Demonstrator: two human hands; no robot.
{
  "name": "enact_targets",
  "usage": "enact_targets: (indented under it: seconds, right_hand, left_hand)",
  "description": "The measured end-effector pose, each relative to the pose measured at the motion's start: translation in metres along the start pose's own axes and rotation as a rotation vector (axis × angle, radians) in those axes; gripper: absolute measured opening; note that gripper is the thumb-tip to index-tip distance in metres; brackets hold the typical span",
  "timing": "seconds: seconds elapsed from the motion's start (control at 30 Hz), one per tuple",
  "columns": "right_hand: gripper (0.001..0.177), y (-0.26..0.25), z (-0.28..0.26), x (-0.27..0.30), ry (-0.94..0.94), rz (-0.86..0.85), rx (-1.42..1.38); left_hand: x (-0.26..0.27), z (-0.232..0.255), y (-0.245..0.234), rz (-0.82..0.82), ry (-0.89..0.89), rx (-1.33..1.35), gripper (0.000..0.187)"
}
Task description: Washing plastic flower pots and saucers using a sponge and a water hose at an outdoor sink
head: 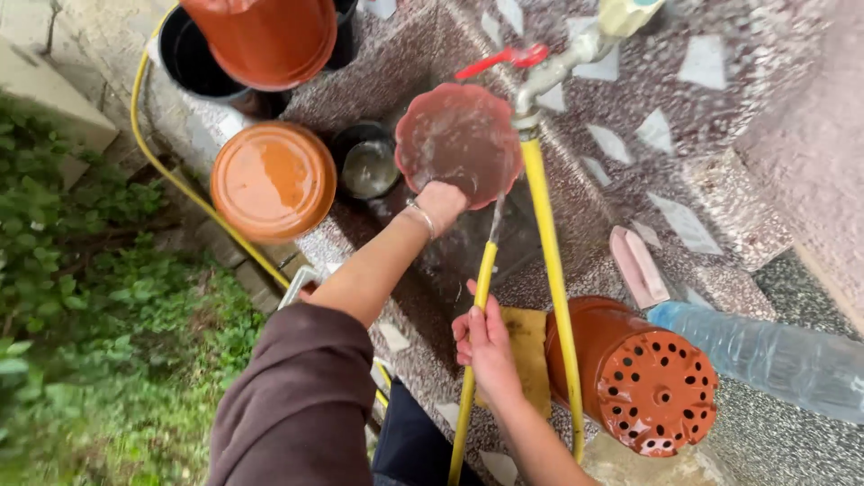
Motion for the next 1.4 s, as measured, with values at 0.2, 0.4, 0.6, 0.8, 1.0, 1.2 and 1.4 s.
enact_targets:
  seconds: [0.2, 0.4, 0.6, 0.8, 1.0, 1.2, 1.4]
  right_hand:
    - [0.049, -0.003, -0.004, 0.001, -0.009, 0.007, -0.001]
    - [0.048, -0.008, 0.000, -0.008, -0.054, 0.000, -0.011]
    - [0.047, -0.008, -0.005, 0.002, -0.074, -0.005, -0.025]
    - [0.044, -0.006, -0.011, 0.003, -0.093, 0.019, 0.011]
    - [0.043, -0.005, -0.003, 0.002, -0.088, 0.021, 0.033]
    - [0.044, 0.002, -0.001, 0.002, -0.120, -0.026, -0.005]
    - [0.042, 0.002, -0.018, 0.004, -0.117, 0.059, 0.117]
  left_hand:
    - [0.011, 0.008, -0.049, 0.104, 0.064, 0.191, 0.013]
    - [0.026, -0.004, -0.081, 0.228, 0.078, 0.476, 0.022]
    - [0.040, 0.006, -0.079, 0.278, 0.132, 0.800, 0.036]
    - [0.048, 0.011, -0.034, 0.329, -0.011, 1.126, 0.037]
    - [0.077, 0.010, -0.016, 0.515, -0.229, 1.796, 0.030]
    - [0.087, -0.017, -0.002, 0.848, -0.503, 2.347, 0.028]
    - [0.105, -0.043, 0.034, 1.192, -0.747, 2.622, 0.029]
Point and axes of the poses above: each hand's wrist, its own x-axis away from the middle knuckle, its own y-axis out of the palm, z = x × y, the point moved 6 cm from there along -x, towards the middle knuckle, and after that the axes turned 6 degrees about -z, right-handed, at the moved point
